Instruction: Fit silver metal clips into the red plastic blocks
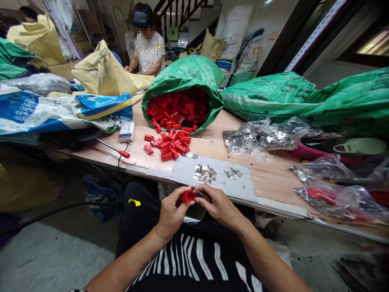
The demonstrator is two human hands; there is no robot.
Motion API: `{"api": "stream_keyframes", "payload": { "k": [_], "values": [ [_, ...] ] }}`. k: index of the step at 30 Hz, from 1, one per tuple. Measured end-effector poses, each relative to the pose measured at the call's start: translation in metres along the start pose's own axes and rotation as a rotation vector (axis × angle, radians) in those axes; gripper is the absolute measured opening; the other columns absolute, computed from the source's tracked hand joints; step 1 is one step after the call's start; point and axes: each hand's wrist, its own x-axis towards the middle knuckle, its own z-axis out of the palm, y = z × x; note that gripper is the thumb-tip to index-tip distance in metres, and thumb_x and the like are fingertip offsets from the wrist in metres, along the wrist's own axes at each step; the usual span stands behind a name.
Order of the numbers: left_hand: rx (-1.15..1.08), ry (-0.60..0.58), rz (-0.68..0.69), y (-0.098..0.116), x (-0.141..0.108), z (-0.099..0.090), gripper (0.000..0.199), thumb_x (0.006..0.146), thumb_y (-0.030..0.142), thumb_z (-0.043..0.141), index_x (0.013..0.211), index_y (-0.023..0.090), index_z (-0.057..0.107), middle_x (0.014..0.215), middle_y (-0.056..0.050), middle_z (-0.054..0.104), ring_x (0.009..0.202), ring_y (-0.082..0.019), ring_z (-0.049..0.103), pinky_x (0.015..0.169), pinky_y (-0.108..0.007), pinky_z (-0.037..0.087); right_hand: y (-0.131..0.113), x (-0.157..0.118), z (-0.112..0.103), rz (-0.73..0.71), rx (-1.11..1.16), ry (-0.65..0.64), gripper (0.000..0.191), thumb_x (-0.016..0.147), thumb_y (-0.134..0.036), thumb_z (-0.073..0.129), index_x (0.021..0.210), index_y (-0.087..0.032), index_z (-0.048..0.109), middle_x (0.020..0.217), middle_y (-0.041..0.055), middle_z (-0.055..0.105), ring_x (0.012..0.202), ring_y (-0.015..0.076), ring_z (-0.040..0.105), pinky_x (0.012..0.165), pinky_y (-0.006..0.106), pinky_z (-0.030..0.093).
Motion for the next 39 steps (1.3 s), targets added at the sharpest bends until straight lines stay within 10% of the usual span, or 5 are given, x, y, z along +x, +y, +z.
{"api": "stream_keyframes", "payload": {
  "k": [39],
  "values": [
    [0.185, 0.072, 0.265, -0.005, -0.001, 0.002, 0.036, 0.079, 0.012, 0.064, 0.113, 0.023, 0.060, 0.108, -0.004, 0.072, 0.102, -0.019, 0.067, 0.096, -0.035, 0.053, -0.006, 0.003, 0.025, 0.329, -0.041, 0.241, 0.011, 0.077, -0.024, 0.051, 0.067, -0.020, 0.050, 0.062, -0.0030, 0.055, 0.057, 0.0122, 0.047, 0.056, 0.024, 0.034]
  ]
}}
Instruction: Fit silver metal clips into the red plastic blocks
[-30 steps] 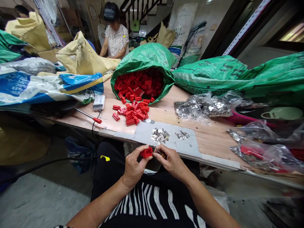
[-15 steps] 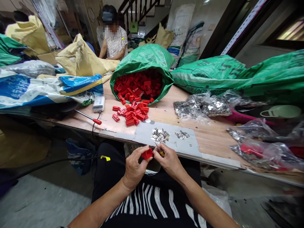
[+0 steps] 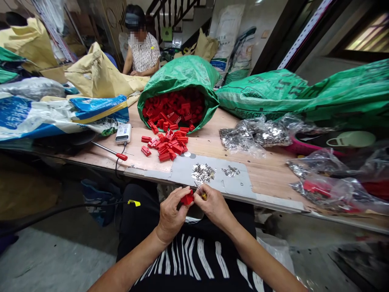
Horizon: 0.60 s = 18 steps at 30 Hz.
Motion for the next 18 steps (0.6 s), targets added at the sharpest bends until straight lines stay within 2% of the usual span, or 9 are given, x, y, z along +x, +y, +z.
{"api": "stream_keyframes", "payload": {
  "k": [10, 18],
  "values": [
    [-0.042, -0.003, -0.084, 0.000, -0.004, 0.000, 0.034, 0.080, 0.017, 0.066, 0.113, 0.022, 0.060, 0.109, -0.006, 0.071, 0.100, -0.018, 0.068, 0.091, -0.031, 0.055, 0.000, 0.000, -0.002, -0.034, -0.012, -0.085, 0.015, 0.082, -0.028, 0.051, 0.070, -0.020, 0.051, 0.064, -0.0032, 0.054, 0.059, 0.0121, 0.045, 0.055, 0.024, 0.032],
    [-0.067, -0.020, -0.125, 0.002, -0.004, -0.001, 0.035, 0.080, 0.019, 0.067, 0.114, 0.023, 0.059, 0.112, -0.005, 0.071, 0.102, -0.018, 0.067, 0.093, -0.031, 0.054, 0.014, 0.008, -0.015, -0.048, 0.274, -0.160, 0.024, 0.085, -0.040, 0.052, 0.073, -0.019, 0.048, 0.068, -0.0031, 0.047, 0.064, 0.0123, 0.041, 0.060, 0.024, 0.035]
  ]
}}
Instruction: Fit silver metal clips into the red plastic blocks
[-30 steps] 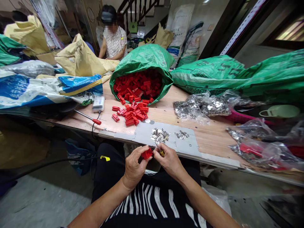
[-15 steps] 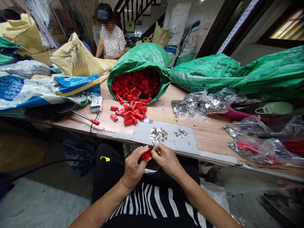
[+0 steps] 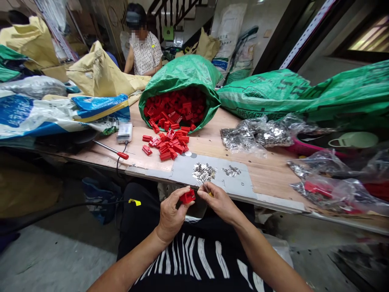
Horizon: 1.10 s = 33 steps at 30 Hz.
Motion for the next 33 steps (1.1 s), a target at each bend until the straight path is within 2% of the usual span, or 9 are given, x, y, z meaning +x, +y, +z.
{"api": "stream_keyframes", "payload": {
  "k": [11, 20, 24, 28, 33],
  "values": [
    [-0.045, -0.019, -0.014, 0.006, 0.002, -0.001, 0.032, 0.080, 0.020, 0.066, 0.111, 0.023, 0.060, 0.110, -0.005, 0.071, 0.100, -0.019, 0.068, 0.090, -0.033, 0.055, 0.008, 0.002, 0.005, 0.015, 0.070, -0.099, 0.028, 0.082, -0.042, 0.057, 0.072, -0.018, 0.048, 0.064, -0.0052, 0.041, 0.060, 0.0104, 0.035, 0.056, 0.023, 0.029],
    [-0.058, -0.048, -0.040, 0.006, 0.000, 0.002, 0.031, 0.077, 0.017, 0.068, 0.107, 0.022, 0.061, 0.106, -0.006, 0.072, 0.096, -0.019, 0.069, 0.087, -0.034, 0.056, 0.006, 0.002, 0.010, 0.048, 0.076, -0.079, 0.026, 0.077, -0.037, 0.061, 0.068, -0.019, 0.044, 0.061, -0.0065, 0.037, 0.058, 0.0098, 0.032, 0.052, 0.022, 0.027],
    [-0.081, -0.053, -0.057, 0.006, 0.000, 0.003, 0.032, 0.076, 0.018, 0.070, 0.107, 0.021, 0.062, 0.107, -0.005, 0.072, 0.097, -0.019, 0.068, 0.088, -0.034, 0.056, 0.007, 0.000, 0.011, 0.071, 0.207, -0.099, 0.027, 0.076, -0.039, 0.063, 0.074, -0.019, 0.044, 0.063, -0.0072, 0.039, 0.056, 0.0086, 0.033, 0.051, 0.021, 0.028],
    [-0.113, -0.060, -0.083, 0.004, -0.003, 0.002, 0.032, 0.077, 0.021, 0.070, 0.108, 0.022, 0.062, 0.107, -0.005, 0.072, 0.097, -0.019, 0.069, 0.087, -0.033, 0.056, 0.009, -0.002, 0.011, 0.137, 0.414, -0.209, 0.036, 0.075, -0.047, 0.065, 0.084, -0.021, 0.041, 0.062, -0.0093, 0.039, 0.050, 0.0065, 0.031, 0.048, 0.020, 0.026],
    [-0.154, -0.086, -0.115, 0.005, -0.004, 0.000, 0.031, 0.077, 0.024, 0.070, 0.107, 0.022, 0.063, 0.104, -0.006, 0.073, 0.095, -0.020, 0.069, 0.085, -0.033, 0.057, 0.008, -0.005, 0.008, 0.184, 0.479, -0.275, 0.042, 0.074, -0.051, 0.067, 0.086, -0.021, 0.039, 0.062, -0.0096, 0.038, 0.049, 0.0057, 0.031, 0.046, 0.019, 0.023]
  ]
}}
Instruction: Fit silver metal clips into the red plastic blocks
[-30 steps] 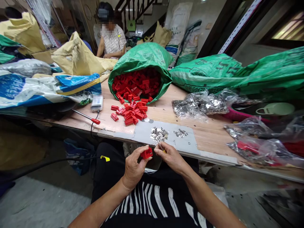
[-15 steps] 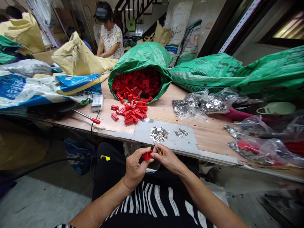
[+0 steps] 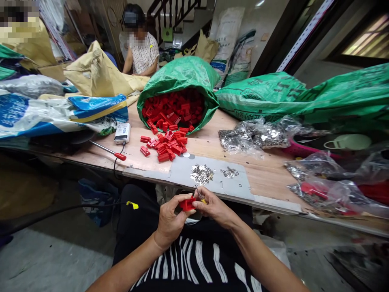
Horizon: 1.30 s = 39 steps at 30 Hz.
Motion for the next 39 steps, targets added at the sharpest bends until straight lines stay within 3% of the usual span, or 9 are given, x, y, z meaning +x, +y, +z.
{"api": "stream_keyframes", "payload": {
  "k": [8, 12, 15, 18, 20, 23, 27, 39],
  "values": [
    [-0.304, -0.071, -0.110, 0.003, 0.003, -0.001, 0.030, 0.074, 0.023, 0.072, 0.103, 0.019, 0.065, 0.102, -0.008, 0.073, 0.093, -0.021, 0.070, 0.084, -0.033, 0.057, -0.001, -0.004, -0.004, 0.052, 0.157, -0.104, 0.048, 0.065, -0.047, 0.075, 0.084, -0.022, 0.040, 0.066, -0.0083, 0.038, 0.048, 0.0042, 0.027, 0.043, 0.018, 0.018],
    [-0.495, 0.006, -0.240, 0.002, 0.008, 0.001, 0.031, 0.071, 0.021, 0.075, 0.100, 0.018, 0.064, 0.105, -0.008, 0.072, 0.096, -0.020, 0.069, 0.089, -0.033, 0.055, 0.003, 0.000, -0.007, 0.032, 0.160, -0.099, 0.048, 0.067, -0.050, 0.073, 0.091, -0.022, 0.042, 0.063, -0.0090, 0.039, 0.046, 0.0048, 0.029, 0.044, 0.018, 0.019],
    [-0.493, 0.059, -0.307, 0.001, 0.011, 0.002, 0.033, 0.071, 0.021, 0.075, 0.101, 0.017, 0.064, 0.106, -0.009, 0.071, 0.096, -0.020, 0.068, 0.090, -0.033, 0.053, -0.003, 0.006, -0.016, -0.057, -0.121, 0.069, 0.037, 0.079, -0.049, 0.062, 0.101, -0.022, 0.048, 0.072, -0.0040, 0.052, 0.052, 0.0079, 0.041, 0.049, 0.020, 0.030],
    [-0.496, 0.083, -0.350, 0.000, 0.015, 0.000, 0.034, 0.071, 0.022, 0.075, 0.103, 0.016, 0.064, 0.106, -0.009, 0.071, 0.097, -0.019, 0.067, 0.092, -0.033, 0.052, -0.016, 0.017, -0.028, -0.227, -0.633, 0.336, 0.017, 0.086, -0.035, 0.055, 0.095, -0.021, 0.058, 0.085, 0.0022, 0.062, 0.070, 0.0141, 0.054, 0.065, 0.027, 0.040],
    [-0.539, 0.112, -0.388, -0.001, 0.017, -0.001, 0.035, 0.071, 0.023, 0.074, 0.104, 0.017, 0.063, 0.107, -0.008, 0.071, 0.097, -0.019, 0.067, 0.092, -0.033, 0.052, -0.024, 0.027, -0.035, -0.301, -0.934, 0.406, 0.011, 0.086, -0.026, 0.053, 0.091, -0.020, 0.062, 0.090, 0.0041, 0.065, 0.082, 0.0173, 0.057, 0.074, 0.029, 0.041],
    [-0.592, 0.140, -0.438, -0.005, 0.018, -0.003, 0.041, 0.072, 0.024, 0.072, 0.111, 0.018, 0.061, 0.109, -0.008, 0.070, 0.098, -0.019, 0.067, 0.091, -0.032, 0.052, -0.029, 0.043, -0.039, -0.293, -1.175, 0.363, 0.014, 0.086, -0.020, 0.053, 0.092, -0.021, 0.065, 0.093, 0.0046, 0.066, 0.085, 0.0174, 0.059, 0.076, 0.028, 0.042],
    [-0.611, 0.171, -0.475, -0.010, 0.018, -0.005, 0.048, 0.074, 0.025, 0.071, 0.119, 0.018, 0.058, 0.106, -0.007, 0.070, 0.095, -0.018, 0.066, 0.089, -0.033, 0.053, -0.030, 0.059, -0.037, -0.206, -1.324, 0.313, 0.012, 0.086, -0.020, 0.055, 0.092, -0.022, 0.066, 0.094, 0.0039, 0.065, 0.086, 0.0166, 0.060, 0.074, 0.025, 0.041],
    [-1.021, 0.183, -0.615, -0.002, 0.027, -0.010, 0.048, 0.071, 0.022, 0.074, 0.117, 0.023, 0.059, 0.088, -0.001, 0.067, 0.078, -0.013, 0.066, 0.074, -0.030, 0.056, -0.036, 0.064, -0.033, -0.138, -1.430, 0.279, 0.008, 0.085, -0.022, 0.057, 0.092, -0.023, 0.062, 0.098, 0.0034, 0.063, 0.084, 0.0172, 0.060, 0.067, 0.026, 0.038]
  ]
}}
